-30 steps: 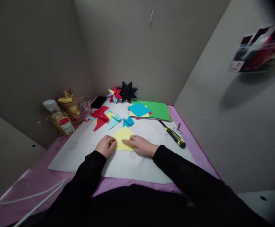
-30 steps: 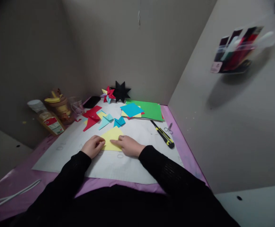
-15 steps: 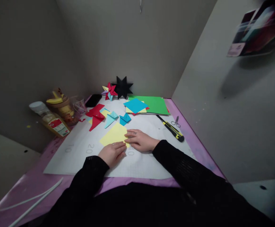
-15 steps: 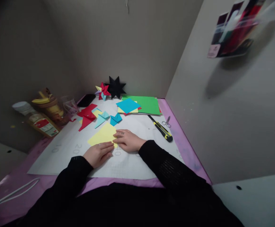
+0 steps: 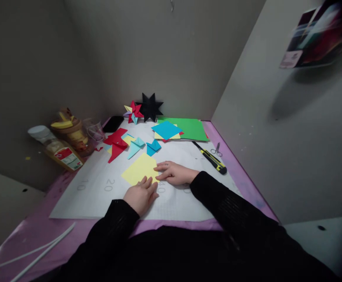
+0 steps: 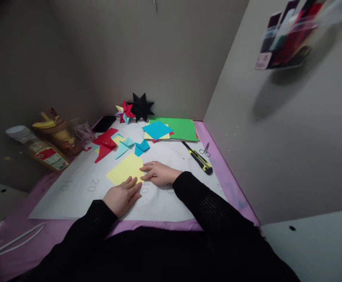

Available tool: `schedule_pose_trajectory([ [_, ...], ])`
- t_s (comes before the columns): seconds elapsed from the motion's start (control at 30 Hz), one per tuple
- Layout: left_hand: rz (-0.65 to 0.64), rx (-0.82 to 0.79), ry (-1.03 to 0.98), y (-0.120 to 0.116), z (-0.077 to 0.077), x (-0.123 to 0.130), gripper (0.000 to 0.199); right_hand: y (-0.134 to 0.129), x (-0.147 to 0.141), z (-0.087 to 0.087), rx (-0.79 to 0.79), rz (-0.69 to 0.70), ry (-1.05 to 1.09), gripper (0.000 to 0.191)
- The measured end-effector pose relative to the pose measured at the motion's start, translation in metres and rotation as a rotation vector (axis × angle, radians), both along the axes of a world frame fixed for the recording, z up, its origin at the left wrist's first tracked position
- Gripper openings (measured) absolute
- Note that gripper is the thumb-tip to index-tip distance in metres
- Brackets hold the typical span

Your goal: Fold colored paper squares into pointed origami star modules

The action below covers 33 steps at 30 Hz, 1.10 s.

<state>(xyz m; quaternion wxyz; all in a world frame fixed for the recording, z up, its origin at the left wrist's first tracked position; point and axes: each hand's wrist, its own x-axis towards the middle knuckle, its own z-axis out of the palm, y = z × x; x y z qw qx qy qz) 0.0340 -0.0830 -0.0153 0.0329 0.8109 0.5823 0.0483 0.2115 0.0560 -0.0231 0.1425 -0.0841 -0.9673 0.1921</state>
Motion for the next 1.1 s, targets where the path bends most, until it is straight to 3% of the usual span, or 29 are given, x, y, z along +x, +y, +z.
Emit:
schedule_pose_trajectory([
  [0.27,0.03,-0.017,0.045,-0.002,0.001,0.008,0.036,0.001,0.003,0.003,-0.053,0.002,-0.06,0.029],
  [0.6,0.043,0.176,-0.106,-0.001,-0.012,0.003,0.036,-0.01,0.007,0.019,-0.04,0.041,-0.171,0.027],
  [0.77,-0.086,0.014,-0.028,0.005,-0.012,0.004,0.061,-0.011,0.006,0.021,0.017,0.123,-0.142,0.026],
  [0.97,-0.04,-0.123,0.046,0.005,-0.001,0.004,0.069,-0.013,0.007,0.024,-0.001,0.065,-0.243,0.027],
  [1.1,-0.043,-0.131,0.064,-0.001,0.002,-0.011,0.067,-0.013,0.008,0.024,-0.028,0.054,-0.272,0.029],
])
